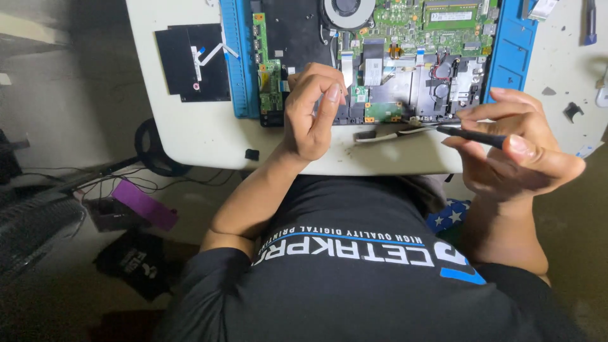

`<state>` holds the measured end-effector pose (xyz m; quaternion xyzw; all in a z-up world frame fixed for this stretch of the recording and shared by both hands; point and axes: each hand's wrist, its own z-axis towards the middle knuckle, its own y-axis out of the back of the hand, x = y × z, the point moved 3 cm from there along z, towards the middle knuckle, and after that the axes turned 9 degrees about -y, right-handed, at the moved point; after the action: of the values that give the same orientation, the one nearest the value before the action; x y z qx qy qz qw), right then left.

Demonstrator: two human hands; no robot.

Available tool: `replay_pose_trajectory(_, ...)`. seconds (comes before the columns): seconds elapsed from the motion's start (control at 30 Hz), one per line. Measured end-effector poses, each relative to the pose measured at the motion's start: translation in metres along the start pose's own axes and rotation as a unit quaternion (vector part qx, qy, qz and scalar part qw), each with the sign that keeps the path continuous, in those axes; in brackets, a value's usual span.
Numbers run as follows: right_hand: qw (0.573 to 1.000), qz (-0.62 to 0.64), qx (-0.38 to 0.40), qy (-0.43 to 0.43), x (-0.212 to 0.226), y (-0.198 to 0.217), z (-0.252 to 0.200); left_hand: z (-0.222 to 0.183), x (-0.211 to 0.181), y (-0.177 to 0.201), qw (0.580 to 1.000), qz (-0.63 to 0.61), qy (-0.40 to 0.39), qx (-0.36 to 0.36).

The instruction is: Connecting internal ribbon cables and using a screwdriver to secure components on a laptop motherboard.

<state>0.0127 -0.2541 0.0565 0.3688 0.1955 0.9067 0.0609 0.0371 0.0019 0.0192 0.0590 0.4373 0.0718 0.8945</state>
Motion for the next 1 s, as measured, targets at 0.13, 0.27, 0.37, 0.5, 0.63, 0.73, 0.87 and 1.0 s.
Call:
replay_pose_trajectory(0.13,0.998,0.013,0.063,0.000,-0.005,0.003,0.007,0.011,0.003,0.000,1.000,-0.009,-0.004,0.000)
replay_pose_trajectory(0.27,0.998,-0.010,0.064,0.004,-0.003,0.002,0.012,0.018,0.007,-0.002,1.000,-0.017,0.008,0.003)
replay_pose_trajectory(0.37,0.996,0.029,0.082,0.010,-0.004,-0.001,0.015,0.023,0.007,-0.003,1.000,-0.024,0.006,0.001)
replay_pose_trajectory(0.5,0.989,0.097,0.110,-0.015,0.000,-0.007,0.017,0.024,0.010,-0.004,1.000,-0.022,0.006,0.006)
replay_pose_trajectory(0.63,0.993,0.097,0.054,-0.042,-0.001,-0.006,0.007,0.025,0.011,-0.005,0.999,-0.037,-0.009,0.000)
replay_pose_trajectory(0.73,0.986,0.135,0.072,-0.060,-0.012,0.000,-0.004,0.023,0.012,-0.007,0.999,-0.044,-0.010,-0.001)
replay_pose_trajectory(0.87,0.993,0.067,0.095,-0.034,-0.011,-0.012,0.006,0.021,0.013,-0.007,0.997,-0.077,-0.006,-0.009)
replay_pose_trajectory(1.0,0.991,0.080,0.088,-0.059,-0.020,-0.012,-0.003,0.024,0.010,-0.004,0.994,-0.103,0.020,-0.013)
